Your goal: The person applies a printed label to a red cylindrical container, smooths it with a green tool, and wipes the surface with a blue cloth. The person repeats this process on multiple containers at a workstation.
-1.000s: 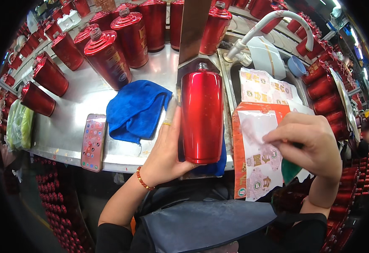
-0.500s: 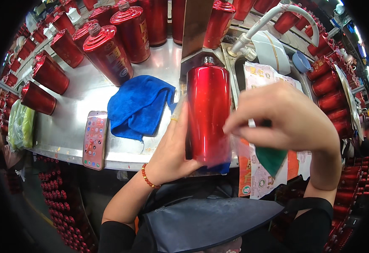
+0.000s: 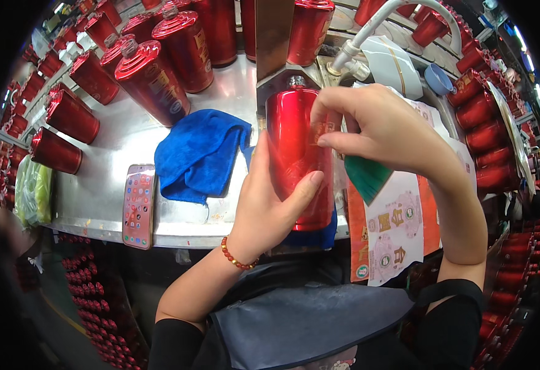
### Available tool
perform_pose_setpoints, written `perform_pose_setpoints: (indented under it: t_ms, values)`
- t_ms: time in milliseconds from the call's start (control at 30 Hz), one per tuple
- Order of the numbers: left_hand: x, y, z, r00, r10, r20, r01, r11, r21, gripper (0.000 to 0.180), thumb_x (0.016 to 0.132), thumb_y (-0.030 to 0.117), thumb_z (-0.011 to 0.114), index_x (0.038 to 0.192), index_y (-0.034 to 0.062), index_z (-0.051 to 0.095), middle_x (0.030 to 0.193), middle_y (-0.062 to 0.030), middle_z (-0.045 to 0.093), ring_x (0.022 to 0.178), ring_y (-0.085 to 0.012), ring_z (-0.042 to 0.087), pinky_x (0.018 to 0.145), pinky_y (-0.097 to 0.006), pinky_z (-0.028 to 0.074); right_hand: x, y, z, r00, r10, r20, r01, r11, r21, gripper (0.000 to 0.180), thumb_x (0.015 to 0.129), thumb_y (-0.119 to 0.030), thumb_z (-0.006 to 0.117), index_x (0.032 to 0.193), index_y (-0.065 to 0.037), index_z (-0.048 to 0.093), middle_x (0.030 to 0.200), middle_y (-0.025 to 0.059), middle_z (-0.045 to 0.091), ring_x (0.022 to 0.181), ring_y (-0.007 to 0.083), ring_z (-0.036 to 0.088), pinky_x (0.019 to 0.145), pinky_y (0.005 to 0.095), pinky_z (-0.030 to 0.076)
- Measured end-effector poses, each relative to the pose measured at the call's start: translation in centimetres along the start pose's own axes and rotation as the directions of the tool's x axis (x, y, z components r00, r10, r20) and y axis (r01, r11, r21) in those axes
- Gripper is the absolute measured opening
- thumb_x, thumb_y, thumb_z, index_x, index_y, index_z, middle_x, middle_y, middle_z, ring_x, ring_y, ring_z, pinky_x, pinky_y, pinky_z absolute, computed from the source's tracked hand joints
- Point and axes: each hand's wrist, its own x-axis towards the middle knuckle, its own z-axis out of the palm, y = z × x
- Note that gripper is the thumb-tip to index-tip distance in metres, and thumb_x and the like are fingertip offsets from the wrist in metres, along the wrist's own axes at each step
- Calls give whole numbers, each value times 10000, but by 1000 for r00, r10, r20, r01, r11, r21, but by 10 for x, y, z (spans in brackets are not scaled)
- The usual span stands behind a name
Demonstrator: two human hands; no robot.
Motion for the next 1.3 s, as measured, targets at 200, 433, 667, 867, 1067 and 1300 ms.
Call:
perform_pose_setpoints:
  t_ms: [200,433,667,867,1067,1300]
  values:
    - [2,4,-5,995,-88,53,95,982,-162,649,1009,203,689,1516,-31,356,1380,-164,590,1259,-212,587,1058,-350,473,-14,13,16,949,281,-140,-229,924,305,298,904,-126,782,1135,-17,630,767,-1,643,631,44,539,569,238,408]
    - [2,3,-16,980,-143,135,165,972,-167,621,1029,185,663,1529,-28,364,1408,-129,571,1288,-186,558,1092,-346,453,-63,15,68,882,401,248,-384,305,872,843,946,-200,772,1601,2,283,1448,190,519,924,122,645,788,258,546]
    - [2,8,-21,968,-162,193,205,951,-230,585,1034,163,649,1520,-18,379,1416,-122,562,1299,-174,547,1115,-341,434,-71,1,91,909,379,174,-241,137,961,965,896,-151,818,1621,29,207,1381,155,528,917,115,638,751,249,539]
    - [6,10,-23,958,-189,214,246,927,-283,549,1055,182,622,1512,-15,388,1419,-113,562,1304,-171,546,1120,-341,428,-68,8,92,891,407,199,-258,96,961,824,931,-269,802,1562,19,358,1333,169,606,1166,172,613,974,298,511]
    - [5,6,-22,963,-195,185,242,928,-284,533,1072,223,602,1496,-28,399,1409,-113,569,1291,-164,548,1113,-333,432,-67,14,96,903,388,185,-240,98,966,797,946,-289,788,1555,21,377,1288,142,635,1116,141,624,940,279,522]
    - [24,11,-26,969,-209,130,238,932,-275,504,1055,233,636,1442,-33,451,1355,-104,598,1245,-148,565,1079,-316,452,-62,14,88,893,393,219,-268,72,961,798,940,-266,795,1560,10,375,1259,130,630,1051,127,619,874,263,528]
